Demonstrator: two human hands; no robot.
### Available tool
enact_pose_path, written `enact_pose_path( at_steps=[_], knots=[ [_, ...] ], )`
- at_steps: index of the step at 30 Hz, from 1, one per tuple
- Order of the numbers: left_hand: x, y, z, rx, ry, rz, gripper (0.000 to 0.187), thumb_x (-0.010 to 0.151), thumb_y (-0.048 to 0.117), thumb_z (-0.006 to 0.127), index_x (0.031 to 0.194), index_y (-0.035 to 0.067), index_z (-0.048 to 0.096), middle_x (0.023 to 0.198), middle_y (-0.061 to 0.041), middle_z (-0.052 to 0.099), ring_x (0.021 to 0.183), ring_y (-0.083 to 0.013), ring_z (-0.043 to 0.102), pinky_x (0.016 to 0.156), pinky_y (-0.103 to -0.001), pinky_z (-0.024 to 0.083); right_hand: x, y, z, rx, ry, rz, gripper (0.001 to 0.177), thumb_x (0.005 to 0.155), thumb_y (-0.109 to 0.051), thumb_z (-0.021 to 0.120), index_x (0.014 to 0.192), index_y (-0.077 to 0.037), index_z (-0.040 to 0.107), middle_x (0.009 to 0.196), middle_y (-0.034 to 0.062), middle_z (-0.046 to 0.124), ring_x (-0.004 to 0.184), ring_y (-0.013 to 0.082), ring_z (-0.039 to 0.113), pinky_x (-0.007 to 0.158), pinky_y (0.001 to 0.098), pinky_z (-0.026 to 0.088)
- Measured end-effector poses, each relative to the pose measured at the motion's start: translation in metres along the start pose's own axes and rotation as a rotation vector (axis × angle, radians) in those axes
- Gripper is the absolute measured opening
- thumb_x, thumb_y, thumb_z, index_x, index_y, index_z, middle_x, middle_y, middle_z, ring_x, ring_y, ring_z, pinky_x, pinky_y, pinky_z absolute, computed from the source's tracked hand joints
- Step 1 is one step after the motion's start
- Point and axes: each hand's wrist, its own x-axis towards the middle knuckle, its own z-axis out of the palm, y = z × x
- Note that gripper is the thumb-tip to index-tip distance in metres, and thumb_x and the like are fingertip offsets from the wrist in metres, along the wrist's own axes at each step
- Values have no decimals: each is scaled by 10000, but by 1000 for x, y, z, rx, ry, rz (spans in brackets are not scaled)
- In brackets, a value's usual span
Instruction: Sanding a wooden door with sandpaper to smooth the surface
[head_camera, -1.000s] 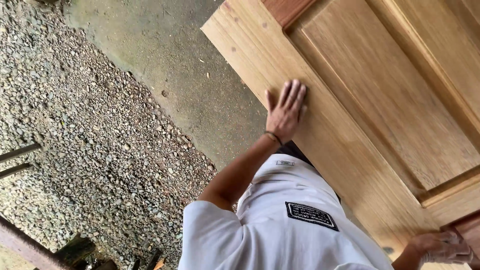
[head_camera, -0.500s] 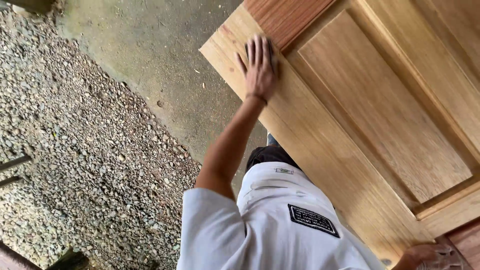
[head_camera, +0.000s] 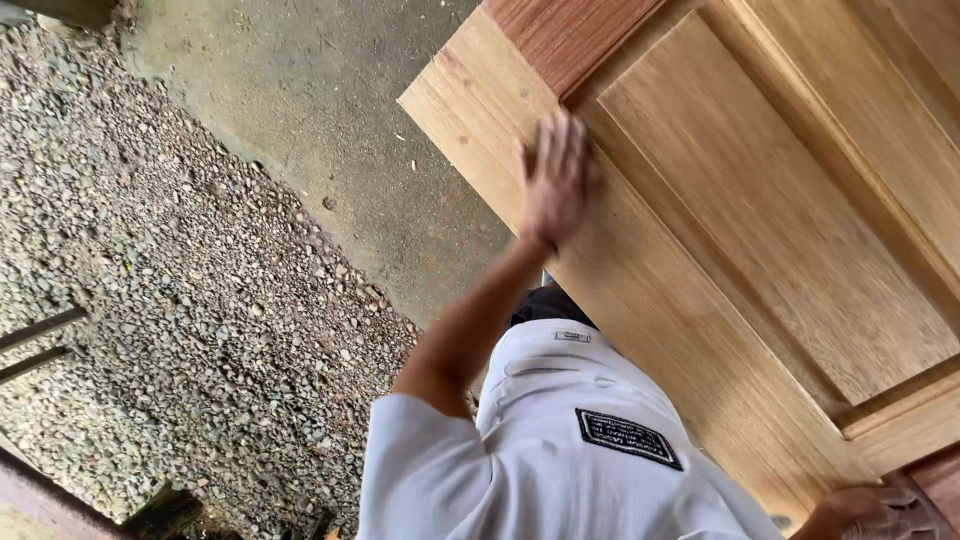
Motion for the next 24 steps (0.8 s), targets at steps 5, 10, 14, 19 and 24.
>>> enact_pose_path(
  at_steps=[5, 10, 14, 19, 24],
  knots=[
    [-15, 3, 1, -1, -153, 147, 514, 918, 401, 312, 1355, 168, 177, 1415, -55, 152, 1313, -211, 133, 1019, -517, -31, -18, -29, -8, -48, -1, 41, 276, 929, -194, 472, 902, 80, 501, 948, 302, 453, 860, 438, 423, 742, 518, 307],
    [95, -45, 2, 48, -55, -94, 487, 880, 388, 247, 1297, 136, 264, 1363, -67, 228, 1279, -215, 178, 1005, -505, -18, -27, -56, -32, -58, 44, 40, 280, 909, -171, 502, 918, 108, 525, 943, 290, 457, 823, 421, 440, 714, 494, 336],
    [74, -34, 15, 30, -9, -80, 497, 939, 385, 245, 1362, 143, 149, 1420, -67, 88, 1336, -222, 131, 1058, -504, 51, -29, -42, -22, -32, -116, 391, 419, 967, -295, 512, 1197, 51, 457, 1211, 335, 211, 1139, 447, 203, 952, 462, 176],
    [-47, 17, -6, 42, -65, 249, 508, 888, 424, 340, 1317, 161, 265, 1379, -34, 234, 1292, -187, 236, 1051, -460, 119, -31, -53, -30, -65, 87, -30, 292, 933, -237, 499, 802, 10, 583, 758, 243, 555, 687, 353, 463, 613, 418, 336],
    [3, -15, 7, -92, 133, 477, 433, 884, 230, 380, 1259, 31, 289, 1302, -174, 339, 1240, -316, 294, 1044, -455, 122, -25, -115, -63, 410, 90, 5, 251, 778, -76, 485, 718, -18, 721, 734, 150, 739, 661, 245, 705, 483, 350, 509]
  ],
)
